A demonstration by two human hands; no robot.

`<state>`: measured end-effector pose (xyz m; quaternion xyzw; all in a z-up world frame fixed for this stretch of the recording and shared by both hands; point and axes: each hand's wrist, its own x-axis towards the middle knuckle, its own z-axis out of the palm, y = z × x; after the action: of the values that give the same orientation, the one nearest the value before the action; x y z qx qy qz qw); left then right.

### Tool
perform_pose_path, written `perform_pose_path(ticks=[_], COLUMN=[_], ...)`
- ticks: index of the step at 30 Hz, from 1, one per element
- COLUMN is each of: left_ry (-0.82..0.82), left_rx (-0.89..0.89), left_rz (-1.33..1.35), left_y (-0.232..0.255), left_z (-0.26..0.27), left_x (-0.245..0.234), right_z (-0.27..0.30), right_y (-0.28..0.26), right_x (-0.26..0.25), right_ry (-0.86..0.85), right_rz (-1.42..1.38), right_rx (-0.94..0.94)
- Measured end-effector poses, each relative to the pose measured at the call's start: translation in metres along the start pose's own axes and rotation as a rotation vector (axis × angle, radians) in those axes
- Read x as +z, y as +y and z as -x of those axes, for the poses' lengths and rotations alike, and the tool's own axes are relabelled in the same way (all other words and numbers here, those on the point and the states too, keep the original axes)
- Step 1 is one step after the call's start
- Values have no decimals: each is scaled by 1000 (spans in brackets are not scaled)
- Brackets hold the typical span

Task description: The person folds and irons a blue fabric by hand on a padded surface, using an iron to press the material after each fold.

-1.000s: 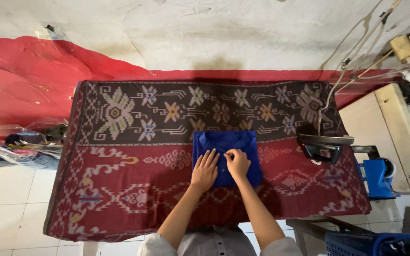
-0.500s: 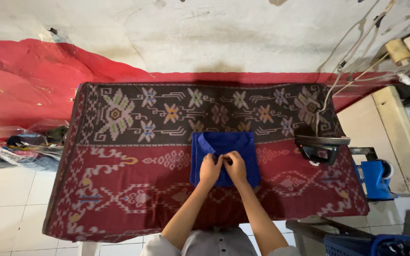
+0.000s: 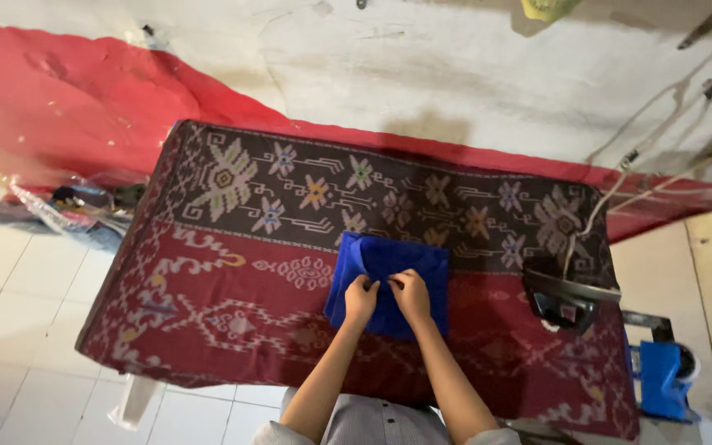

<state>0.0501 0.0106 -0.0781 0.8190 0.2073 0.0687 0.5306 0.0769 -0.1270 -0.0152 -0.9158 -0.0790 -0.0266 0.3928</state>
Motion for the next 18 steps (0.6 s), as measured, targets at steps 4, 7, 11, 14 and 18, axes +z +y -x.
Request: perform_pose_path(ticks=[4,7,11,14,18], left_ry=[54,111,183,174,134], left_rx=[-121,-123,-166,-248,-298], left_rz=[17,55,123,228,321], left_y=[13,14,7,0,-13], left_z=[9,14,23,18,16], left_x=[0,5,14,20,27], right_z=[-5,-10,-17,-17,-17], right_y=[-7,-4,16,38,54], right_x=[-7,-8,5,18,26], right_ry=[-67,-105,-131,-187,-169], right_rz=[74,68,-14,-223,-421], right_rx=[-18,-40,-35,115,193])
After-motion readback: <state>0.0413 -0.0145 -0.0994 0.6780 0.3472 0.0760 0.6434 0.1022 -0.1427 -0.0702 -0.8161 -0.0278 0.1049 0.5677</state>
